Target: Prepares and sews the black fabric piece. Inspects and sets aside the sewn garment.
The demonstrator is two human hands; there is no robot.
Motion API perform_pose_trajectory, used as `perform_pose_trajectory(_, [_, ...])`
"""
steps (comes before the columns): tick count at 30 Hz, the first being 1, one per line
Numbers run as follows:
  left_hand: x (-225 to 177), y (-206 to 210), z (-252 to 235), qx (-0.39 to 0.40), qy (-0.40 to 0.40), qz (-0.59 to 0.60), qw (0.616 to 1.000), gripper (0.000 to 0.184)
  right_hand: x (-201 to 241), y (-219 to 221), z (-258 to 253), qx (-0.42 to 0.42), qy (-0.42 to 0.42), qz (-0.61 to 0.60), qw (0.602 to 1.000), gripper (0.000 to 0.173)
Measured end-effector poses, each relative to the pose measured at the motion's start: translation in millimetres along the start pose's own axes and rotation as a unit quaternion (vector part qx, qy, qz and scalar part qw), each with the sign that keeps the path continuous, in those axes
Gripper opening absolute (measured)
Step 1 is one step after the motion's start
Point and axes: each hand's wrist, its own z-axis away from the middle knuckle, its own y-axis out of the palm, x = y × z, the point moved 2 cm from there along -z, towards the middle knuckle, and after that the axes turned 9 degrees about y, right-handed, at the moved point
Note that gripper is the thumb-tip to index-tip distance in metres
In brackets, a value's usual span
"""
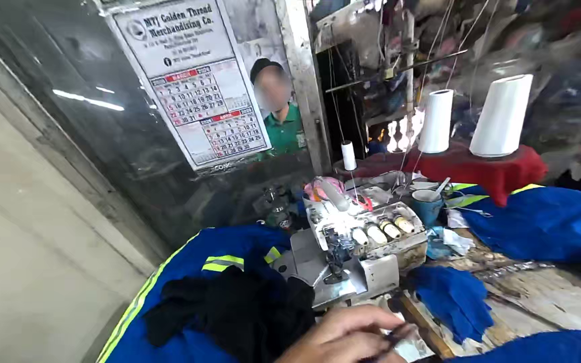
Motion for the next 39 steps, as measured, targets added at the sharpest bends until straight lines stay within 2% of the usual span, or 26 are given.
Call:
perform_pose_trajectory(2, [-12,-37,35,-0.057,-0.033,-0.041,0.997,0.033,26,-5,-20,0.037,0.009,-0.065,0.997,0.037])
perform_pose_trajectory(5, [-30,-93,71,-0.103,0.014,-0.156,0.982,0.039,49,2,-49,0.082,0.05,-0.076,0.992,0.06])
perform_pose_trajectory(7, [-37,-120,86,-0.149,0.062,-0.191,0.968,0.042,49,8,-62,0.116,0.072,-0.049,0.989,0.059])
perform_pose_trajectory(9, [-32,-133,91,-0.184,0.076,-0.209,0.957,0.043,47,10,-66,0.125,0.071,-0.042,0.989,0.051])
perform_pose_trajectory(11, [-9,-142,86,-0.155,0.016,-0.25,0.956,0.042,51,5,-63,0.114,0.054,-0.058,0.99,0.042])
perform_pose_trajectory(13, [15,-148,68,-0.103,-0.048,-0.232,0.966,0.039,59,-2,-59,0.081,0.03,-0.084,0.993,0.04])
perform_pose_trajectory(15, [15,-148,41,-0.07,-0.078,-0.231,0.967,0.041,67,-7,-58,0.055,0.016,-0.091,0.994,0.042])
perform_pose_trajectory(18, [1,-144,-5,-0.003,-0.116,-0.336,0.935,0.039,70,-10,-58,0.026,0.004,-0.087,0.996,0.042])
perform_pose_trajectory(20, [6,-151,-33,0.1,-0.159,-0.42,0.888,0.04,70,-13,-58,0.016,0.001,-0.082,0.997,0.041])
perform_pose_trajectory(21, [9,-153,-43,0.144,-0.18,-0.433,0.871,0.041,71,-14,-58,0.014,0.002,-0.085,0.996,0.042])
perform_pose_trajectory(23, [17,-152,-56,0.196,-0.187,-0.416,0.868,0.041,72,-13,-59,0.017,0.004,-0.086,0.996,0.042])
perform_pose_trajectory(27, [25,-143,-59,0.148,-0.133,-0.407,0.891,0.03,66,-7,-59,0.052,0.003,-0.086,0.995,0.043])
perform_pose_trajectory(31, [33,-154,-32,0.084,-0.119,-0.411,0.9,0.036,54,-9,-48,0.072,0.01,-0.088,0.993,0.043])
perform_pose_trajectory(35, [37,-148,-23,0.104,-0.14,-0.368,0.913,0.04,50,-3,-42,0.083,-0.015,-0.107,0.991,0.043])
perform_pose_trajectory(39, [28,-143,-34,0.108,-0.153,-0.416,0.89,0.042,60,-6,-44,0.076,-0.013,-0.102,0.992,0.046])
